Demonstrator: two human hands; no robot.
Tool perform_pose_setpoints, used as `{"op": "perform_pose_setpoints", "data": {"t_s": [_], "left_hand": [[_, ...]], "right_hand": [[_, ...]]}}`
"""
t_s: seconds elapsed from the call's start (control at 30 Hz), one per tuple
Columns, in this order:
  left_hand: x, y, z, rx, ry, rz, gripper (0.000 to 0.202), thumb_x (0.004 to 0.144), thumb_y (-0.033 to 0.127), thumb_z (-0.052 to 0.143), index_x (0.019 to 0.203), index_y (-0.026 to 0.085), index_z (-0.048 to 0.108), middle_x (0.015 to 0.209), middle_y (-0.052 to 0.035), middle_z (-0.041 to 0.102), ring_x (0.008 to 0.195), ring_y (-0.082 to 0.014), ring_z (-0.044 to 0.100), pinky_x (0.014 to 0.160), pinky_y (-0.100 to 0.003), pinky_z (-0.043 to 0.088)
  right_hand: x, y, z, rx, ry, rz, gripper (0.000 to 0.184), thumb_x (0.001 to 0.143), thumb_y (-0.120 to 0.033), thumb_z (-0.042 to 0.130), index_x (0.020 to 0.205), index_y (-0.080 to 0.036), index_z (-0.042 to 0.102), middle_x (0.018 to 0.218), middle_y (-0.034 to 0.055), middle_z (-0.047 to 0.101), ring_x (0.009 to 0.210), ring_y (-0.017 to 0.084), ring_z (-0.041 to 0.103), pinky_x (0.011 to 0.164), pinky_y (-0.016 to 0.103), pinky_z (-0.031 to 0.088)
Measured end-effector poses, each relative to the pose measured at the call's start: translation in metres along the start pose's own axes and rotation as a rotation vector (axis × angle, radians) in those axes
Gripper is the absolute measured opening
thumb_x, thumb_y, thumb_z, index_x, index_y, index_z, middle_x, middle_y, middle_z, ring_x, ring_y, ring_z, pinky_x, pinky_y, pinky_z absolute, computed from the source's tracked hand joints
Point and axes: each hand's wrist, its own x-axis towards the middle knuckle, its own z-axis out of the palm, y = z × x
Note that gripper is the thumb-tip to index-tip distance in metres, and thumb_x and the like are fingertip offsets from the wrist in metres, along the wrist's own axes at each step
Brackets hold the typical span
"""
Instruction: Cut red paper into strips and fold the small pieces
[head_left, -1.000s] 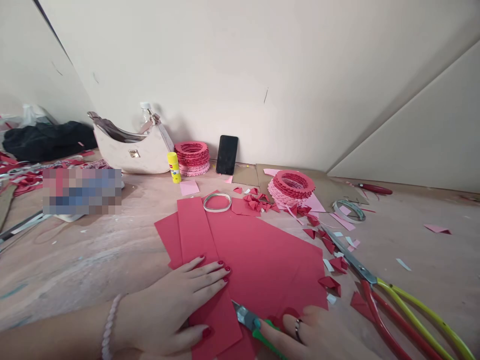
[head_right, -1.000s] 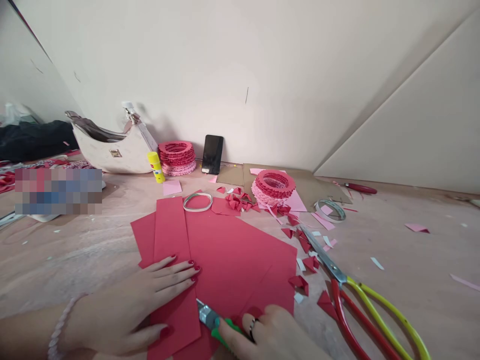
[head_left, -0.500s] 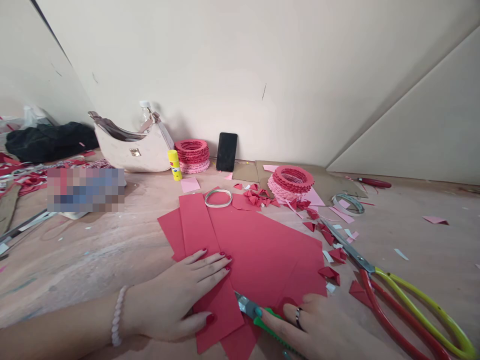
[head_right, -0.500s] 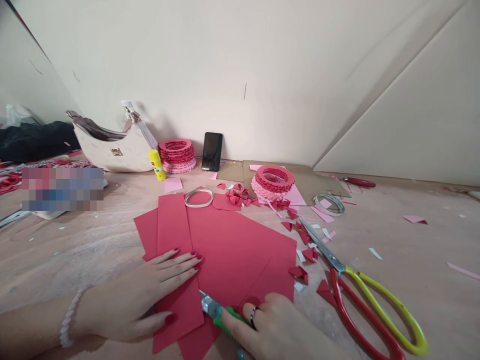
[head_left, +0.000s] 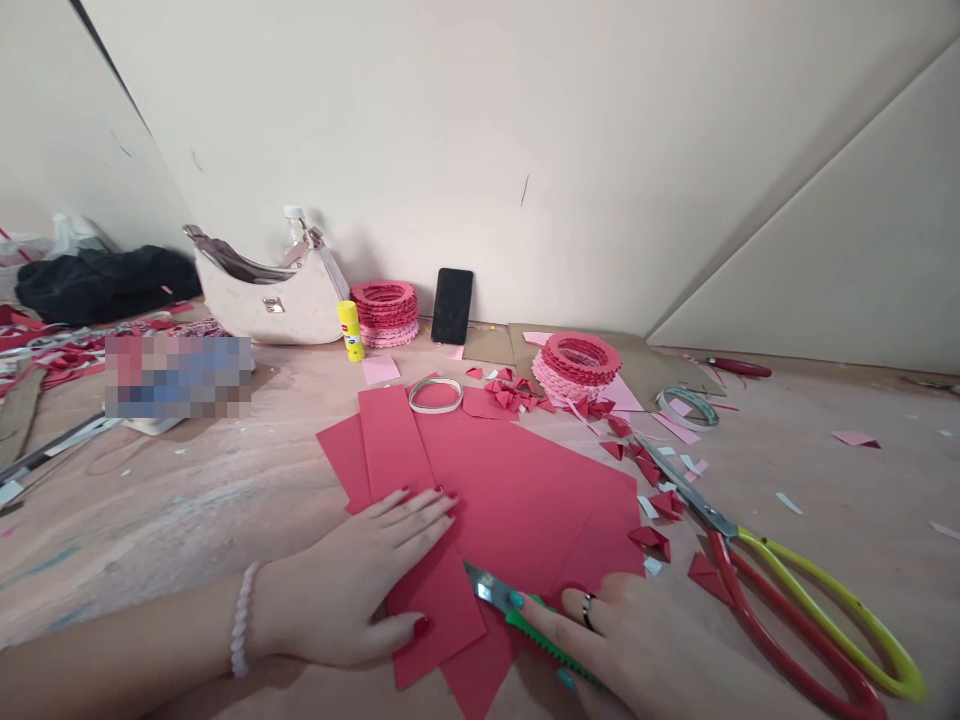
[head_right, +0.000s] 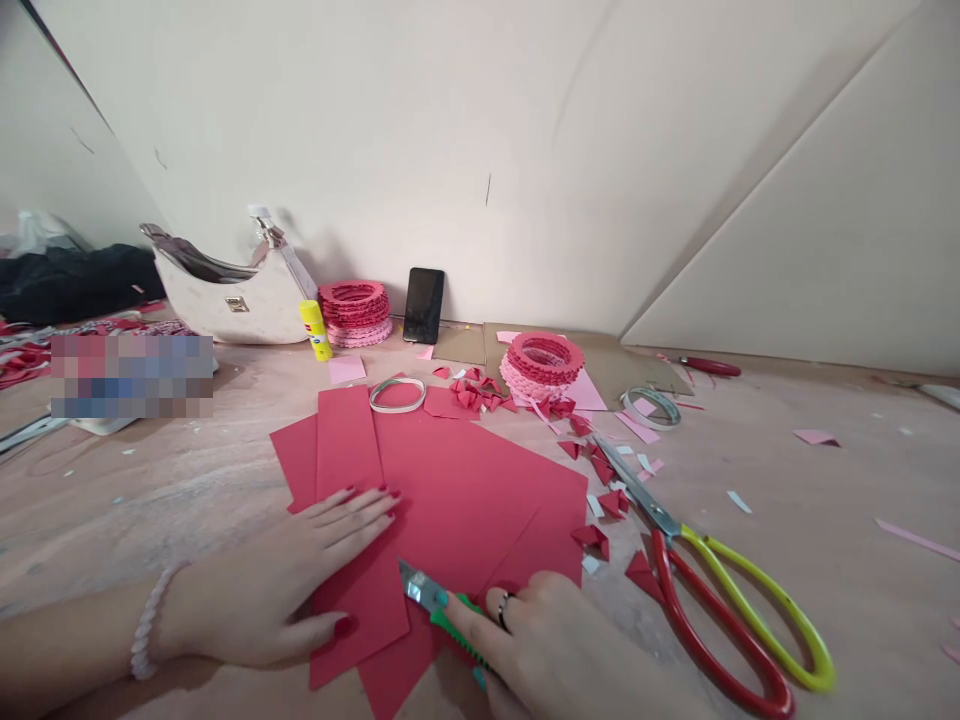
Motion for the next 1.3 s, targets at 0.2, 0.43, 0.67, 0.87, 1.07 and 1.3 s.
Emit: {"op": "perform_pose_setpoints", "data": {"t_s": [0.2, 0.43, 0.67, 0.87, 1.07, 1.3], "left_hand": [[0.001, 0.000, 0.001, 0.059, -0.014, -0.054, 0.084, 0.079, 0.044, 0.051, 0.144, 0.016, 0.007, 0.148, -0.0116, 0.007, 0.135, -0.0284, 0.014, 0.110, -0.047, 0.014], [0.000, -0.001, 0.003, 0.080, 0.005, -0.044, 0.084, 0.079, 0.045, 0.051, 0.144, 0.016, 0.006, 0.148, -0.0131, 0.009, 0.135, -0.0289, 0.016, 0.109, -0.046, 0.017], [0.004, -0.011, -0.001, 0.116, 0.163, -0.007, 0.045, 0.086, 0.027, 0.043, 0.130, 0.019, 0.038, 0.132, -0.0101, 0.042, 0.122, -0.0258, 0.037, 0.101, -0.041, 0.031], [0.013, -0.014, -0.006, 0.207, 0.149, 0.007, 0.015, 0.081, 0.018, 0.047, 0.095, 0.015, 0.050, 0.102, -0.0087, 0.049, 0.093, -0.0235, 0.044, 0.085, -0.039, 0.039], [0.037, -0.016, -0.022, 0.452, 0.115, 0.168, 0.010, 0.085, 0.013, 0.039, 0.081, 0.016, 0.048, 0.085, -0.0060, 0.048, 0.076, -0.0201, 0.041, 0.073, -0.035, 0.036], [0.097, -0.024, -0.038, 0.525, 0.097, 0.415, 0.012, 0.085, 0.018, 0.042, 0.088, 0.015, 0.053, 0.090, -0.0067, 0.053, 0.084, -0.0206, 0.046, 0.083, -0.037, 0.035]], "right_hand": [[0.005, -0.001, 0.000, -0.016, 0.045, -0.023, 0.035, 0.084, -0.025, 0.042, 0.118, -0.020, 0.044, 0.056, -0.0049, 0.052, 0.040, 0.009, 0.034, 0.047, 0.032, 0.006], [0.003, 0.003, 0.004, -0.008, 0.003, 0.002, 0.029, 0.082, -0.028, 0.046, 0.110, -0.025, 0.048, 0.054, -0.0062, 0.051, 0.038, 0.010, 0.033, 0.045, 0.034, 0.004], [-0.004, 0.005, 0.013, 0.017, 0.033, 0.010, 0.030, 0.088, -0.029, 0.038, 0.116, -0.021, 0.044, 0.053, -0.0047, 0.051, 0.040, 0.009, 0.037, 0.046, 0.031, 0.007], [0.000, 0.004, 0.011, -0.008, 0.047, -0.004, 0.033, 0.089, -0.033, 0.040, 0.119, -0.020, 0.041, 0.054, -0.0053, 0.052, 0.040, 0.009, 0.039, 0.046, 0.033, 0.005], [-0.005, 0.006, 0.020, -0.034, 0.048, -0.016, 0.034, 0.080, -0.030, 0.051, 0.113, -0.025, 0.043, 0.054, -0.0072, 0.052, 0.038, 0.010, 0.036, 0.046, 0.034, 0.002], [-0.019, 0.018, 0.021, -0.052, -0.001, 0.046, 0.042, 0.077, -0.020, 0.045, 0.118, -0.020, 0.041, 0.057, -0.0047, 0.055, 0.040, 0.011, 0.036, 0.049, 0.034, 0.002]]}}
